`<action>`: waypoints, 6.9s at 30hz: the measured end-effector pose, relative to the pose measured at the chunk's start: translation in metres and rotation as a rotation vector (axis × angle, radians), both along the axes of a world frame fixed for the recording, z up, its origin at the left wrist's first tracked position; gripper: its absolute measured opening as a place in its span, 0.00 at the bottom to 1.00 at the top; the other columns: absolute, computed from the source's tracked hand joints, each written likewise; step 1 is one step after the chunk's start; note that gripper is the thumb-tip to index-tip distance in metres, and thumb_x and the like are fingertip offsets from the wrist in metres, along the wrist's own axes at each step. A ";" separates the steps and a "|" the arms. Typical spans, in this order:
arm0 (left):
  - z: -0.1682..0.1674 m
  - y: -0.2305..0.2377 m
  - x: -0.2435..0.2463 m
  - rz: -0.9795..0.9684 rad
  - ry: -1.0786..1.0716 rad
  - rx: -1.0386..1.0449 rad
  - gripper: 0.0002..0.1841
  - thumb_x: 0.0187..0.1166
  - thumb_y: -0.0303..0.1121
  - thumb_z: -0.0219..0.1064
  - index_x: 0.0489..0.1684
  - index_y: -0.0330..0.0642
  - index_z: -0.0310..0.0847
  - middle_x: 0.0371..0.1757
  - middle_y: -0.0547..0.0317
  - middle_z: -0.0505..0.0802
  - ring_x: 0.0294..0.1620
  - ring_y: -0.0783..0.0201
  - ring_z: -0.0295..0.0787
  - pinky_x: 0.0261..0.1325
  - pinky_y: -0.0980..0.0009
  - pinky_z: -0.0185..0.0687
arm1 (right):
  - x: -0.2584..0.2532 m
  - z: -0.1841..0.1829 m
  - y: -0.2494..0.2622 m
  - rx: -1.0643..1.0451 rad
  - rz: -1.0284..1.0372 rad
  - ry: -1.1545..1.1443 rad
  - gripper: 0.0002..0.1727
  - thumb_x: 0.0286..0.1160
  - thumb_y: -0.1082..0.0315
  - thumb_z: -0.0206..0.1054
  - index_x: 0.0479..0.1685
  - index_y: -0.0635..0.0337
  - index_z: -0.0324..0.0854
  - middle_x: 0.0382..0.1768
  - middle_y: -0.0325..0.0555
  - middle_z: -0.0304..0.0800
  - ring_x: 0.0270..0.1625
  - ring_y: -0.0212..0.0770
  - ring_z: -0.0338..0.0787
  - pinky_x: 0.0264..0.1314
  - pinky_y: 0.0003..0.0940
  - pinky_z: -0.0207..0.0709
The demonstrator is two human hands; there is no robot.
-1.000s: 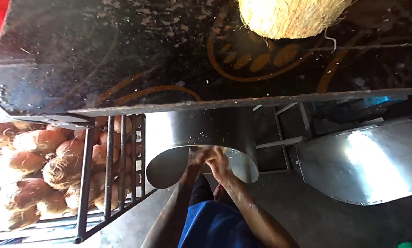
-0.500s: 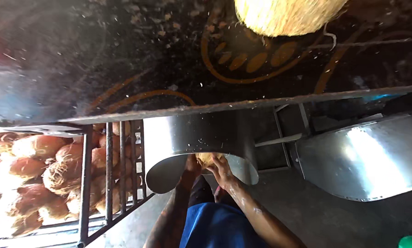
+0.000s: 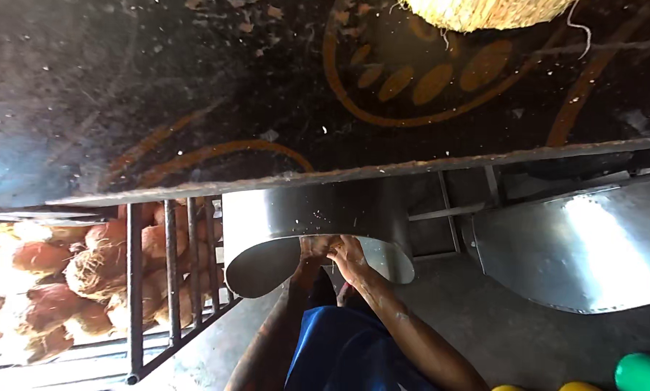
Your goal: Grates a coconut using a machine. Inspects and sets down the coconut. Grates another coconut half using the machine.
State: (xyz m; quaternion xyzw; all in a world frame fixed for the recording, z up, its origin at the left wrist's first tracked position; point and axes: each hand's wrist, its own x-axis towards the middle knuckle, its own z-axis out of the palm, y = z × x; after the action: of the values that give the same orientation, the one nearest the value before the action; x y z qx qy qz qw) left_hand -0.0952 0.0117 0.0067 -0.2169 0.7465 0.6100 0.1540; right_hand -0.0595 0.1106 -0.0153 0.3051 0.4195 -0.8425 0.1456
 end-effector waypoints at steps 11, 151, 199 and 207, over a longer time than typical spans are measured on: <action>-0.028 -0.011 0.011 0.090 -0.115 0.350 0.15 0.83 0.22 0.58 0.65 0.26 0.72 0.47 0.55 0.85 0.46 0.74 0.81 0.53 0.76 0.80 | 0.005 0.014 -0.021 0.297 -0.049 0.002 0.25 0.79 0.69 0.65 0.72 0.67 0.69 0.58 0.53 0.85 0.57 0.41 0.89 0.57 0.43 0.88; 0.000 -0.040 0.020 -0.134 -0.142 0.189 0.22 0.79 0.29 0.68 0.66 0.22 0.74 0.55 0.48 0.88 0.53 0.70 0.83 0.62 0.73 0.79 | 0.009 0.009 0.010 -0.126 -0.012 0.117 0.11 0.80 0.77 0.57 0.56 0.68 0.78 0.47 0.50 0.92 0.52 0.44 0.93 0.62 0.44 0.87; 0.425 -0.113 -0.080 -0.306 1.104 -0.751 0.58 0.38 0.65 0.84 0.81 0.55 0.67 0.60 0.55 0.92 0.56 0.55 0.92 0.53 0.47 0.90 | -0.143 0.410 0.100 1.779 0.317 0.834 0.67 0.42 0.31 0.86 0.90 0.52 0.59 0.79 0.66 0.71 0.76 0.65 0.77 0.70 0.67 0.75; 0.414 -0.064 -0.257 -0.662 0.411 -1.506 0.49 0.28 0.68 0.90 0.56 0.49 0.90 0.56 0.40 0.92 0.61 0.34 0.86 0.57 0.23 0.75 | -0.188 0.402 0.115 1.408 0.271 0.894 0.45 0.56 0.42 0.83 0.74 0.58 0.77 0.61 0.56 0.89 0.64 0.49 0.89 0.70 0.50 0.82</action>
State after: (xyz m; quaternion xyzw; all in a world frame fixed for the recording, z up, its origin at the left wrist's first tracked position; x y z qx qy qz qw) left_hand -0.3519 -0.0519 0.4209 0.0833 0.9916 -0.0993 0.0001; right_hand -0.2471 0.2256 0.3864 -0.0905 0.8977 -0.4010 -0.1585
